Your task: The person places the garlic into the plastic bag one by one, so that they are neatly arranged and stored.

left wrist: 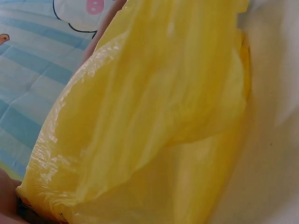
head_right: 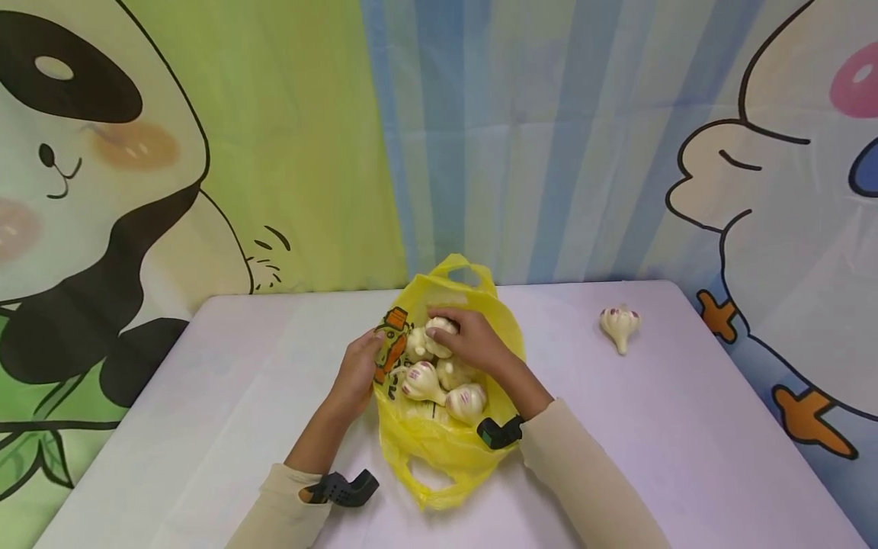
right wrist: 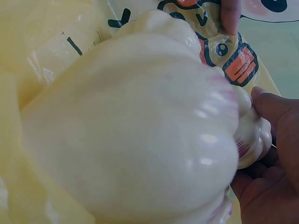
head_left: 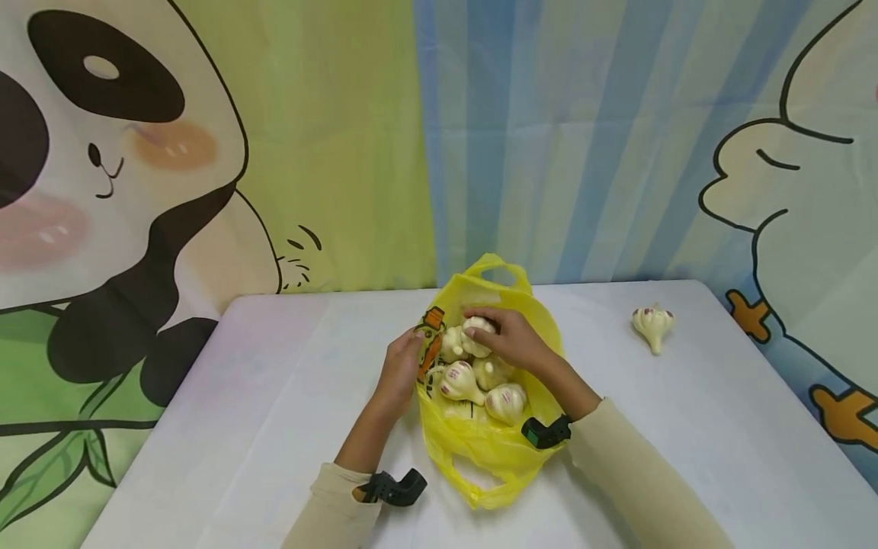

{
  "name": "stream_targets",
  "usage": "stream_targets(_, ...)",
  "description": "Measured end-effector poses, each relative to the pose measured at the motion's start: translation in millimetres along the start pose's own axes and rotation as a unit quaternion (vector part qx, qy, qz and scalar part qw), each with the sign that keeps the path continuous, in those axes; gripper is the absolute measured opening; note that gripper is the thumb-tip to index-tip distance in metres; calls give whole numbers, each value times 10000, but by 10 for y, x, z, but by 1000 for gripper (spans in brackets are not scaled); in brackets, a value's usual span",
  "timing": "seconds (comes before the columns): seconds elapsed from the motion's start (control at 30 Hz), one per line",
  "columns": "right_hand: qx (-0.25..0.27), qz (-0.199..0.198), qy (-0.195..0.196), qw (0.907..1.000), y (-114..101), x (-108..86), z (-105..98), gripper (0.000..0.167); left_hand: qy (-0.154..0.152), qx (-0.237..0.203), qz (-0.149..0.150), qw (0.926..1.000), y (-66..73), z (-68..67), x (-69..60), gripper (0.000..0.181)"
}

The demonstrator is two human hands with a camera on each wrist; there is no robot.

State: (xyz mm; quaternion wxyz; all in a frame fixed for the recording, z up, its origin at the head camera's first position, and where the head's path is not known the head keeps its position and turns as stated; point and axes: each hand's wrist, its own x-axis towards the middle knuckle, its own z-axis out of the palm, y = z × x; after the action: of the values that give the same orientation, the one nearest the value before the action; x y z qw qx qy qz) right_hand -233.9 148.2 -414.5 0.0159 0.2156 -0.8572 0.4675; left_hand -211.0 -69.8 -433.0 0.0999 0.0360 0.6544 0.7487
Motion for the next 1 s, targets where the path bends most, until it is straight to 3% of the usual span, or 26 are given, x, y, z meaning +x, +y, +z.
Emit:
stream_targets(0.23, -140, -34, 103, 9998, 6, -43, -61, 44, -2, 9, -111, 9999, 23, 12, 12, 46)
stream_targets(0.53, 537, -58, 372, 9978, -1, -189, -254, 41, 67, 22, -106, 9999, 17, 11, -9, 45)
stream_targets(0.7, 618, -203, 800, 9947, -169, -282, -463, 35, 116, -12, -100, 9999, 35, 0, 17, 43)
stream_targets(0.87, 412, -336, 1492, 9874, -346, -473, -659, 31, 242, 96, -209, 9994, 27, 3, 17, 43)
stream_targets(1.0, 330, -373, 2146, 9754, -216, -620, -793, 31, 228, 192, -275, 9992, 10, 19, 11, 43)
